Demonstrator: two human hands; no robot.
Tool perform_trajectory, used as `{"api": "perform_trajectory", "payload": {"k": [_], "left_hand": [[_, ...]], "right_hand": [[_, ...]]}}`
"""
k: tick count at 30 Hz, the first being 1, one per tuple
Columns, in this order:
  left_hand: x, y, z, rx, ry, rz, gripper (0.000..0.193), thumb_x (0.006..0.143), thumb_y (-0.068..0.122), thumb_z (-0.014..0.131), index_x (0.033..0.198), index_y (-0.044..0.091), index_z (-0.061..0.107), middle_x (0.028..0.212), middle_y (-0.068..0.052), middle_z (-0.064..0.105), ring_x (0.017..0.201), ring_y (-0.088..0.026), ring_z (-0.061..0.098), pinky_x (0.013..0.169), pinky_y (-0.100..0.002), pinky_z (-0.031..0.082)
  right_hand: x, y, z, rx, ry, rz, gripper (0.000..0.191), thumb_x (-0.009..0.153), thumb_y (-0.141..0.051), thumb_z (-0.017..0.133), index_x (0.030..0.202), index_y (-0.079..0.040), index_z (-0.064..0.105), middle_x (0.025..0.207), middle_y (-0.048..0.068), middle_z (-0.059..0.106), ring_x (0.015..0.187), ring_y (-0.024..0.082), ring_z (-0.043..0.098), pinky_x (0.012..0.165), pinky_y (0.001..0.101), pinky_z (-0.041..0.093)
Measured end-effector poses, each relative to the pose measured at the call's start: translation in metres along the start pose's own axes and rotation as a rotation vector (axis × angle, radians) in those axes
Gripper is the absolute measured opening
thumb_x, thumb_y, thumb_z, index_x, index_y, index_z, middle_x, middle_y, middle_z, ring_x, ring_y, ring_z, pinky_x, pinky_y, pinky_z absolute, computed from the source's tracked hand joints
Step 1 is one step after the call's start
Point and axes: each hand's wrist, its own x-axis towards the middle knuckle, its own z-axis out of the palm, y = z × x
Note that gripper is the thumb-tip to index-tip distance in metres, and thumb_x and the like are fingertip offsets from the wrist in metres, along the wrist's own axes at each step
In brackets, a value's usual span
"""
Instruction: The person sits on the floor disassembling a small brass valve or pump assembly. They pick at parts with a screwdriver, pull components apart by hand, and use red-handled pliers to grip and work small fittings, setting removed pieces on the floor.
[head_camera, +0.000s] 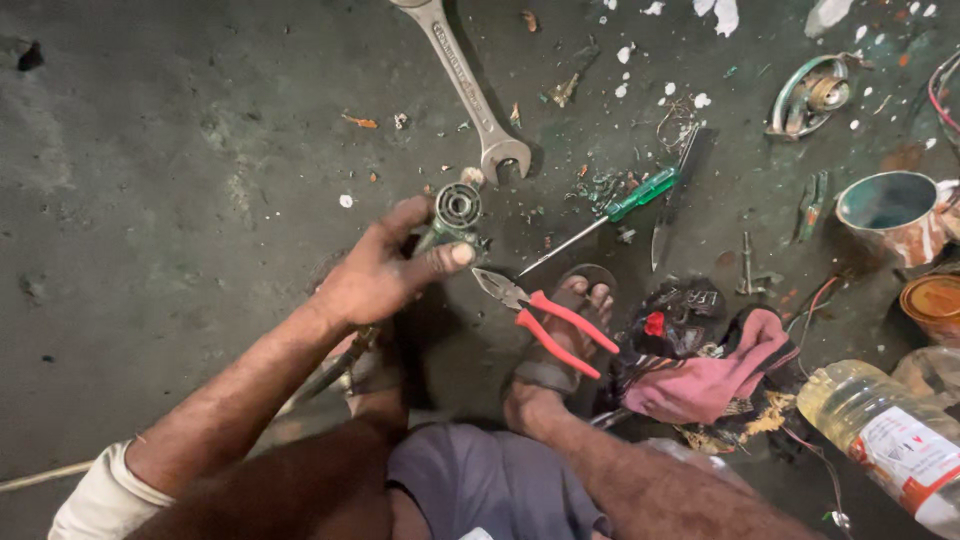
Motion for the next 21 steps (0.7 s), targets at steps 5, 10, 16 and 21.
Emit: {"api": "perform_trajectory", "payload": {"k": [5, 10, 16, 21], "left_hand": [[-0.004, -0.001, 0.007, -0.02, -0.081, -0.184, 0.048, 0.09, 0.033, 0.073, 0.133, 0.012, 0.063, 0.095, -0.002, 0.062, 0.075, -0.01, 0.052, 0.063, -0.031, 0.048], [-0.005, 0.003, 0.012, -0.041, -0.144, -0.056, 0.047, 0.092, 0.031, 0.069, 0.134, 0.01, 0.062, 0.105, 0.003, 0.058, 0.07, -0.008, 0.053, 0.058, -0.028, 0.049], [-0.011, 0.01, 0.017, 0.024, -0.121, 0.226, 0.049, 0.102, 0.031, 0.071, 0.143, 0.005, 0.062, 0.118, -0.003, 0.065, 0.099, -0.01, 0.059, 0.082, -0.029, 0.05], [-0.009, 0.014, 0.013, 0.025, -0.083, -0.038, 0.06, 0.085, 0.04, 0.075, 0.137, 0.01, 0.064, 0.112, -0.003, 0.062, 0.089, -0.016, 0.059, 0.074, -0.035, 0.052]], "right_hand": [[0.005, -0.003, -0.095, -0.254, -0.089, 0.471, 0.059, 0.073, -0.028, 0.077, 0.124, -0.003, 0.06, 0.136, 0.02, 0.056, 0.121, 0.04, 0.059, 0.1, 0.0478, 0.05], [0.089, -0.04, -0.099, -0.159, 0.261, -0.021, 0.064, 0.072, -0.034, 0.081, 0.124, -0.004, 0.06, 0.138, 0.019, 0.055, 0.124, 0.041, 0.058, 0.101, 0.0476, 0.049], [0.158, -0.07, -0.031, -0.369, 0.154, -0.146, 0.049, 0.07, -0.023, 0.079, 0.11, 0.001, 0.062, 0.13, 0.031, 0.053, 0.106, 0.051, 0.06, 0.068, 0.0528, 0.059], [0.156, -0.079, -0.076, -0.017, -0.14, 0.024, 0.067, 0.071, -0.014, 0.074, 0.136, -0.009, 0.06, 0.128, 0.02, 0.054, 0.102, 0.037, 0.062, 0.087, 0.0461, 0.054]]}}
